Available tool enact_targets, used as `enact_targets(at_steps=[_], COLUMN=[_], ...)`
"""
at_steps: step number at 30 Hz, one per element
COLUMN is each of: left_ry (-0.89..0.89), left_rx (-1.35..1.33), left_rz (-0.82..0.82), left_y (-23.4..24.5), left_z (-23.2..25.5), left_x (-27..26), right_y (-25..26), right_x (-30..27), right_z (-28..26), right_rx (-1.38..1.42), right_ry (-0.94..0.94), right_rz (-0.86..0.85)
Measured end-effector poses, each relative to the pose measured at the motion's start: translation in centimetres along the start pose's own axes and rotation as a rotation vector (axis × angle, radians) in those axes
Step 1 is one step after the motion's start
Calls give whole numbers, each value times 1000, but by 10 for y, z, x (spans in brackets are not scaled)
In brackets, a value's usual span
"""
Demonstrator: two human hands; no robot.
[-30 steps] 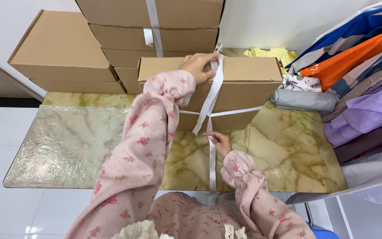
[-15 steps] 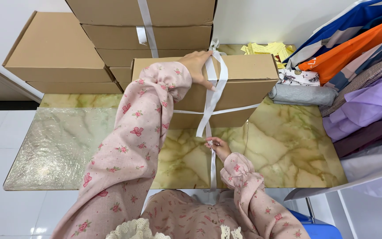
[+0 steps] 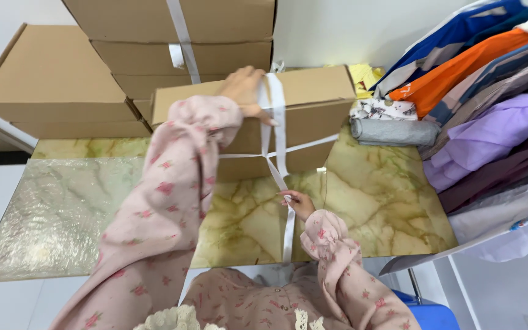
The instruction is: The person places a folded orange garment into a clear plastic bag, seals it, and puts it into a cardboard box. They close the box and tie it with a white ribbon, finishing with a bow.
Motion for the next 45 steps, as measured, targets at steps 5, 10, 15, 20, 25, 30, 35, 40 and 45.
enact_targets(at_steps=[5, 10, 15, 20, 25, 30, 35, 40, 45], left_ry=[121, 187, 208, 182, 114, 20, -4, -10, -126], left_rx=[-278, -582, -886, -915, -950, -1035, -1008, -1016, -989], left_rz=[132, 302, 371, 376, 318, 219, 218, 206, 84], left_y=[60, 65, 15, 22, 35, 49, 47, 56, 60], left_z=[-25, -52, -81, -65, -37, -12, -30, -28, -4], left_x=[-32, -69, -90, -113, -135, -154, -168, -176, -176], right_y=[44, 94, 145, 170, 183, 131, 114, 104, 106], right_x=[-6, -13, -3, 8, -5, -1, 2, 11, 24], right_z=[-64, -148, -166, -158, -162, -196, -234, -279, -288], right_rx=[-89, -188, -322, -511, -515, -464, -419, -365, -307], right_ry=[105, 90, 116, 117, -19, -40, -37, -23, -51], right_rz=[16, 5, -100, -187, -217, -200, -165, -115, -72])
Point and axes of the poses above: each hand's wrist, its own x-axis towards the middle knuckle, its own y-axis out of the back of the hand, z = x × y, the point moved 1 cm from there along x, towards the middle knuckle, and after that the axes turned 6 degrees about -y, right-handed, at the moved point
